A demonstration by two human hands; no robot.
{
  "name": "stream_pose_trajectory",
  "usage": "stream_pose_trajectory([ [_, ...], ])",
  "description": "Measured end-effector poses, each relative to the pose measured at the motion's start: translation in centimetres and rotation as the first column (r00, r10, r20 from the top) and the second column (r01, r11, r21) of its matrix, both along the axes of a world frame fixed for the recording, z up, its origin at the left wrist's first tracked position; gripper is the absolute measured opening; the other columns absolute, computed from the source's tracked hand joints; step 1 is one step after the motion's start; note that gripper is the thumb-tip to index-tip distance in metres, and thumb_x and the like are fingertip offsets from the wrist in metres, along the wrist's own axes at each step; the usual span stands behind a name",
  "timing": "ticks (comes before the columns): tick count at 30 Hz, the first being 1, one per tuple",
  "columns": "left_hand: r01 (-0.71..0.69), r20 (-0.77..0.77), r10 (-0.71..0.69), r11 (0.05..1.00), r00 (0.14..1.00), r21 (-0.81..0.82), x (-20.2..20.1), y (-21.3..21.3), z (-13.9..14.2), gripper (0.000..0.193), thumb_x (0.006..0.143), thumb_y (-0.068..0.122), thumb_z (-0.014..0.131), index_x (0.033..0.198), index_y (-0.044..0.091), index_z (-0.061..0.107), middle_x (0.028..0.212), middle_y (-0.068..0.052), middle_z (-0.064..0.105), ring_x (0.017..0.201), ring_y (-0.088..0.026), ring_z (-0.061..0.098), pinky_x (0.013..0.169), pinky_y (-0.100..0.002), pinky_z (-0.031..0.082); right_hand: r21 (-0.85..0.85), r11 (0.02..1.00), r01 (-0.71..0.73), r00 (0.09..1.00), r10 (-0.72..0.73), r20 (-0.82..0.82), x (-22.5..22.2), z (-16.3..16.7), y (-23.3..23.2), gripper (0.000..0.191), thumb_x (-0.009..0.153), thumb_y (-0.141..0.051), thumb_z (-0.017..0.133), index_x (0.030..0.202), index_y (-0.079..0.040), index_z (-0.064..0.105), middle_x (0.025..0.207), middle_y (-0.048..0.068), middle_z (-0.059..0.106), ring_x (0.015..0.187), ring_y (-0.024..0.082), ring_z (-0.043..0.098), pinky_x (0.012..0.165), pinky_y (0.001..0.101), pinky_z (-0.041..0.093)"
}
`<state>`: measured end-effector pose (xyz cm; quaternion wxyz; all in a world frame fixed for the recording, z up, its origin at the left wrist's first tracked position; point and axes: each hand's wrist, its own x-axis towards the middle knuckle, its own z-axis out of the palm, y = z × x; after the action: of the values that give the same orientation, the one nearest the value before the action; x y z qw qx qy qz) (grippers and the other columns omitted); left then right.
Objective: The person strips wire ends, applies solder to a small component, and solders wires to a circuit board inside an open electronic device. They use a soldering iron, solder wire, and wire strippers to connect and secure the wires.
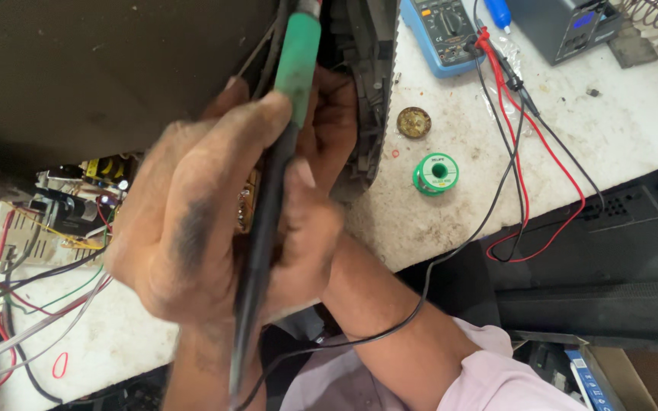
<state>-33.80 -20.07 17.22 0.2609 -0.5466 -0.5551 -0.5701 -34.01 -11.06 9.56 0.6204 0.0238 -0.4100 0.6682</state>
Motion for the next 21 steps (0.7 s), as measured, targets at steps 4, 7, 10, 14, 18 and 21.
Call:
stream_pose_trajectory([
  [4, -0.030, -0.013, 0.030, 1.000, 0.999, 0.009, -0.2, 0.8, 0.2, 0.022, 0.108, 0.012, 0.077, 0.125, 0.000, 0.069, 0.105, -0.010, 0.075, 0.094, -0.019, 0.079, 0.086, -0.026, 0.064, 0.065, 0.958, -0.280, 0.959, 0.276, 0.066, 3.4, 1.8, -2.0, 0.032, 0.104, -0.040, 0.053, 0.114, -0.010, 0.049, 0.103, -0.003, 0.057, 0.091, 0.003, 0.059, 0.078, 0.0215, 0.052],
  [7, -0.024, -0.029, 0.025, 0.999, 0.999, 0.028, -0.6, 1.5, 0.4, 0.024, 0.108, 0.013, 0.078, 0.127, 0.001, 0.070, 0.104, -0.010, 0.075, 0.095, -0.019, 0.078, 0.084, -0.025, 0.063, 0.092, 0.993, -0.075, 0.984, 0.059, 0.171, 3.1, 1.7, -1.5, 0.029, 0.114, -0.034, 0.052, 0.112, -0.005, 0.054, 0.102, -0.001, 0.055, 0.092, 0.006, 0.054, 0.084, 0.0235, 0.049],
  [10, -0.036, -0.015, 0.036, 0.999, 0.999, -0.009, -0.6, 1.6, 0.5, 0.022, 0.110, 0.014, 0.077, 0.126, 0.001, 0.070, 0.102, -0.010, 0.073, 0.094, -0.018, 0.076, 0.083, -0.025, 0.061, 0.119, 0.989, 0.087, 0.964, -0.114, 0.242, 2.2, 0.9, -0.7, 0.031, 0.122, -0.029, 0.050, 0.110, -0.002, 0.057, 0.101, 0.000, 0.053, 0.091, 0.007, 0.051, 0.087, 0.0250, 0.046],
  [14, -0.041, -0.048, 0.040, 0.999, 0.998, -0.034, -1.0, 2.2, 0.5, 0.023, 0.106, 0.013, 0.070, 0.127, 0.004, 0.069, 0.106, -0.009, 0.071, 0.097, -0.017, 0.075, 0.085, -0.026, 0.058, 0.022, 0.998, 0.055, 0.975, -0.058, 0.215, 2.0, 0.5, -0.8, 0.030, 0.119, -0.029, 0.043, 0.108, -0.005, 0.057, 0.095, -0.002, 0.056, 0.086, 0.006, 0.053, 0.080, 0.0241, 0.047],
  [18, -0.014, -0.050, 0.012, 1.000, 0.999, -0.026, -1.4, 3.0, 0.5, 0.024, 0.103, 0.012, 0.069, 0.126, 0.005, 0.069, 0.107, -0.008, 0.071, 0.095, -0.018, 0.075, 0.084, -0.026, 0.059, -0.080, 0.996, -0.027, 0.988, 0.039, 0.152, 1.5, 1.2, -0.6, 0.037, 0.119, -0.030, 0.039, 0.098, -0.006, 0.057, 0.085, -0.003, 0.056, 0.077, 0.005, 0.053, 0.070, 0.0230, 0.046],
  [21, -0.024, -0.023, 0.023, 1.000, 0.999, -0.008, -1.4, 3.3, 0.4, 0.024, 0.101, 0.011, 0.070, 0.124, 0.005, 0.069, 0.105, -0.008, 0.070, 0.091, -0.018, 0.075, 0.083, -0.026, 0.061, -0.021, 0.999, -0.030, 0.991, 0.033, 0.127, 1.1, 1.5, -0.4, 0.042, 0.123, -0.031, 0.040, 0.094, -0.005, 0.056, 0.082, -0.004, 0.053, 0.074, 0.004, 0.051, 0.067, 0.0218, 0.044],
])
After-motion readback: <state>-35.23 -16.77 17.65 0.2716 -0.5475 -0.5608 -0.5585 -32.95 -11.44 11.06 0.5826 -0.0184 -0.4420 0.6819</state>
